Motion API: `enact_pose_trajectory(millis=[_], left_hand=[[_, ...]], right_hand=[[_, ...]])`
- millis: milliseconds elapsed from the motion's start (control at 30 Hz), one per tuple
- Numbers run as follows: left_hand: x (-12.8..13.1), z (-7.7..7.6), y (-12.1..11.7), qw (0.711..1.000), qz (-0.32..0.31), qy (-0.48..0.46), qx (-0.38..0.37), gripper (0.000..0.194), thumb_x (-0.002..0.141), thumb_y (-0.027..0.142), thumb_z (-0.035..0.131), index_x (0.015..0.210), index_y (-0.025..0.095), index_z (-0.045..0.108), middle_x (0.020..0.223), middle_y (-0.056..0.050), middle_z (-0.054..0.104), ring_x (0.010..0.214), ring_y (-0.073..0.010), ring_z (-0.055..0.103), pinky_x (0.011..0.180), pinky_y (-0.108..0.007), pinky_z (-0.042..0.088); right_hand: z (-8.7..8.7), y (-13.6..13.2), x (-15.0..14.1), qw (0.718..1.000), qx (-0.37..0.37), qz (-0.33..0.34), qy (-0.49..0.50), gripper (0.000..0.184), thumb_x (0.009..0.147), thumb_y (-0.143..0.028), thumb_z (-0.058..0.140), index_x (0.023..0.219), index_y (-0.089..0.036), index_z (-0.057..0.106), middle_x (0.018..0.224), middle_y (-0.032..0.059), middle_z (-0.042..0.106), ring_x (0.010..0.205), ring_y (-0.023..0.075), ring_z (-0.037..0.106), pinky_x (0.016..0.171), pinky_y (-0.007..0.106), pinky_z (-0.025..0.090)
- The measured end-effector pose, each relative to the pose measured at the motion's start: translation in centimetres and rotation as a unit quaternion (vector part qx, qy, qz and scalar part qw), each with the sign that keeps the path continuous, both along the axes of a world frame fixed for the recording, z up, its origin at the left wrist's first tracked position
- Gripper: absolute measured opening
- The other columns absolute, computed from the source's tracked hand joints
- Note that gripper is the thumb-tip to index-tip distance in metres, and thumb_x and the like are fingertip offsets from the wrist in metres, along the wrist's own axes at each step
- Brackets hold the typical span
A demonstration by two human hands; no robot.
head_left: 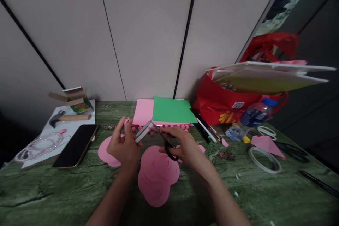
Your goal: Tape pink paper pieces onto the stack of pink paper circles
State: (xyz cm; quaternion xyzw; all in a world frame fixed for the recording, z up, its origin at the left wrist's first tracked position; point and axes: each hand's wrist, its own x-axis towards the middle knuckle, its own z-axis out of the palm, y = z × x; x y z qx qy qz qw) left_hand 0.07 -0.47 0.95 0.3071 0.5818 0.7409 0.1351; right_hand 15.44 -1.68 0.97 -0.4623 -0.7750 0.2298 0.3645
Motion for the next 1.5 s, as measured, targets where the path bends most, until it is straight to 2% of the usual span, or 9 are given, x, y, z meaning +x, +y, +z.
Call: enact_pose_trajectory(millis=[300,467,600,700,833,933,1333,1500], left_hand=[[0.0,0.0,0.0,1.000,0.003,-0.017,-0.024,0.037,0.072,0.039,0.060,0.104,0.021,0.065,0.055,0.003,0.060,0.031,-0.0049,0.044,0.025,-0.016,0.036],[0.0,0.2,0.0,0.999,0.000,-0.022,-0.025,0.035,0.073,0.037,0.060,0.104,0.020,0.065,0.054,0.004,0.059,0.030,-0.0041,0.042,0.025,-0.016,0.035],[0.0,0.2,0.0,0.999,-0.008,-0.028,-0.016,0.035,0.073,0.036,0.060,0.104,0.020,0.065,0.053,0.005,0.059,0.029,-0.0035,0.040,0.024,-0.015,0.033],[-0.1,0.2,-0.1,1.000,-0.012,-0.027,-0.009,0.036,0.073,0.037,0.059,0.105,0.021,0.064,0.054,0.005,0.059,0.029,-0.0037,0.039,0.024,-0.017,0.034],[0.0,0.3,-0.2,1.000,-0.002,-0.016,-0.010,0.036,0.074,0.037,0.059,0.105,0.020,0.065,0.050,0.006,0.056,0.027,-0.0035,0.038,0.024,-0.017,0.034],[0.1,0.4,-0.2,1.000,-0.001,-0.007,-0.007,0.035,0.074,0.036,0.059,0.105,0.020,0.065,0.053,0.005,0.059,0.026,-0.0028,0.038,0.023,-0.017,0.033],[0.4,0.0,-0.4,1.000,-0.019,0.005,0.016,0.032,0.076,0.033,0.058,0.105,0.021,0.064,0.070,0.001,0.068,0.026,-0.0016,0.040,0.022,-0.016,0.032],[0.4,-0.2,-0.4,1.000,-0.018,0.012,0.000,0.034,0.075,0.035,0.058,0.105,0.021,0.064,0.070,0.000,0.068,0.026,-0.0017,0.041,0.023,-0.015,0.033]], right_hand=[[0.5,-0.9,-0.5,0.993,0.080,-0.041,-0.073,0.048,0.072,-0.020,0.064,0.118,-0.030,0.054,0.098,0.0064,0.055,0.089,0.0222,0.053,0.074,0.036,0.045],[1.3,-1.3,-0.6,0.976,0.171,-0.062,-0.122,0.049,0.074,-0.008,0.055,0.118,-0.028,0.054,0.103,0.0093,0.050,0.096,0.0247,0.048,0.077,0.039,0.044],[1.7,-1.3,-0.3,0.959,0.214,-0.121,-0.142,0.044,0.073,-0.013,0.059,0.116,-0.024,0.056,0.103,0.0122,0.047,0.095,0.0279,0.046,0.076,0.043,0.043],[1.6,-1.2,-0.1,0.971,0.174,-0.135,-0.097,0.043,0.070,-0.023,0.066,0.112,-0.022,0.058,0.101,0.0119,0.048,0.094,0.0278,0.047,0.076,0.042,0.043],[1.1,-1.1,-0.1,0.998,0.042,-0.041,-0.024,0.052,0.064,-0.030,0.073,0.113,-0.025,0.057,0.092,0.0053,0.054,0.086,0.0220,0.053,0.074,0.034,0.045],[0.8,-1.2,-0.3,0.999,-0.014,-0.033,-0.021,0.054,0.063,-0.031,0.073,0.114,-0.026,0.057,0.091,0.0050,0.056,0.084,0.0218,0.055,0.072,0.034,0.044],[1.1,-1.1,-0.4,0.999,-0.037,-0.027,-0.016,0.050,0.063,-0.031,0.074,0.112,-0.026,0.061,0.075,0.0021,0.057,0.071,0.0192,0.053,0.063,0.029,0.038],[1.0,-1.1,-0.4,0.999,-0.038,-0.023,-0.026,0.050,0.063,-0.033,0.074,0.111,-0.026,0.062,0.074,0.0019,0.057,0.070,0.0178,0.051,0.063,0.028,0.036]])
